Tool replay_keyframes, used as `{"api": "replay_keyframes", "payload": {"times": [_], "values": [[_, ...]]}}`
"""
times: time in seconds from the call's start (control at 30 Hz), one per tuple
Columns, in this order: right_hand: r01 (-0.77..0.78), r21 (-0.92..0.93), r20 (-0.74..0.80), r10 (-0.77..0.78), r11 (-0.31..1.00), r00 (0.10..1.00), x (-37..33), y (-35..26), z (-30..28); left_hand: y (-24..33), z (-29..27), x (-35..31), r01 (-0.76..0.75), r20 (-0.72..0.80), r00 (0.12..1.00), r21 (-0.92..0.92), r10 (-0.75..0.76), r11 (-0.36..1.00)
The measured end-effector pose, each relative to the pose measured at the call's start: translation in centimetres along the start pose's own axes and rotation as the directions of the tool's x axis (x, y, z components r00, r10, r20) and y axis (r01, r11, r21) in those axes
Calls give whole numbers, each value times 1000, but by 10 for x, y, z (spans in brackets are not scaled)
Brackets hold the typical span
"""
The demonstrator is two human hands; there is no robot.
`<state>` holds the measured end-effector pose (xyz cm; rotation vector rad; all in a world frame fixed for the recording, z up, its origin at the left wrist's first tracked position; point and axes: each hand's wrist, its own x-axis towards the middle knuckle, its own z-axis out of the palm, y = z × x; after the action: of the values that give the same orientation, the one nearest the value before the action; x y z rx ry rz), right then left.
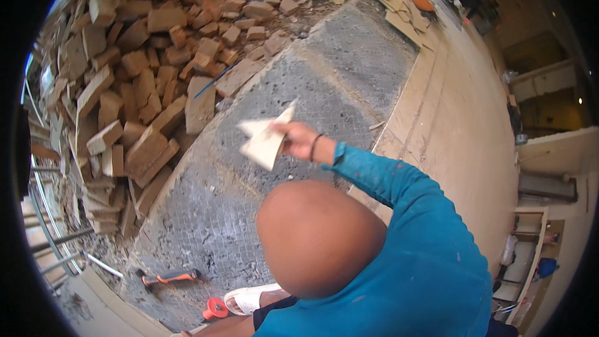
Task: The person removes tiles from a spiral staircase using a hammer and chisel. They repeatedly strike the tiles to break them, then clear debris and metal mesh from the stair surface.
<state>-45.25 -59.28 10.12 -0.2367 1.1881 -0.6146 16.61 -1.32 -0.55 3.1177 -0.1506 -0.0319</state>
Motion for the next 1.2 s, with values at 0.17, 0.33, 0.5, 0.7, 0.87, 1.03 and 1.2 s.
{"api": "replay_keyframes", "payload": {"times": [0.17,0.33,0.5,0.7,0.87,1.03,1.2], "values": [[811,298,-152,-814,503,561,-46,-237,-89,19,-38,56,-160,-39,987,-58,158,985],[760,-276,-91,-803,589,590,-43,-294,-95,121,-106,102,-732,-151,654,-376,742,568],[540,-422,356,-415,728,837,5,-112,11,288,-199,-16,-264,390,665,-676,637,688],[382,-537,706,153,752,691,-11,71,125,424,-219,-171,-248,566,261,-744,782,621],[191,-600,665,352,777,659,-22,107,143,448,-187,-225,-281,628,169,-708,759,648],[137,-638,623,403,757,670,-8,120,129,455,-171,-227,-87,748,50,-657,662,749],[90,-532,530,247,842,811,12,84,83,458,-152,-170,-97,809,124,-567,575,818]]}}
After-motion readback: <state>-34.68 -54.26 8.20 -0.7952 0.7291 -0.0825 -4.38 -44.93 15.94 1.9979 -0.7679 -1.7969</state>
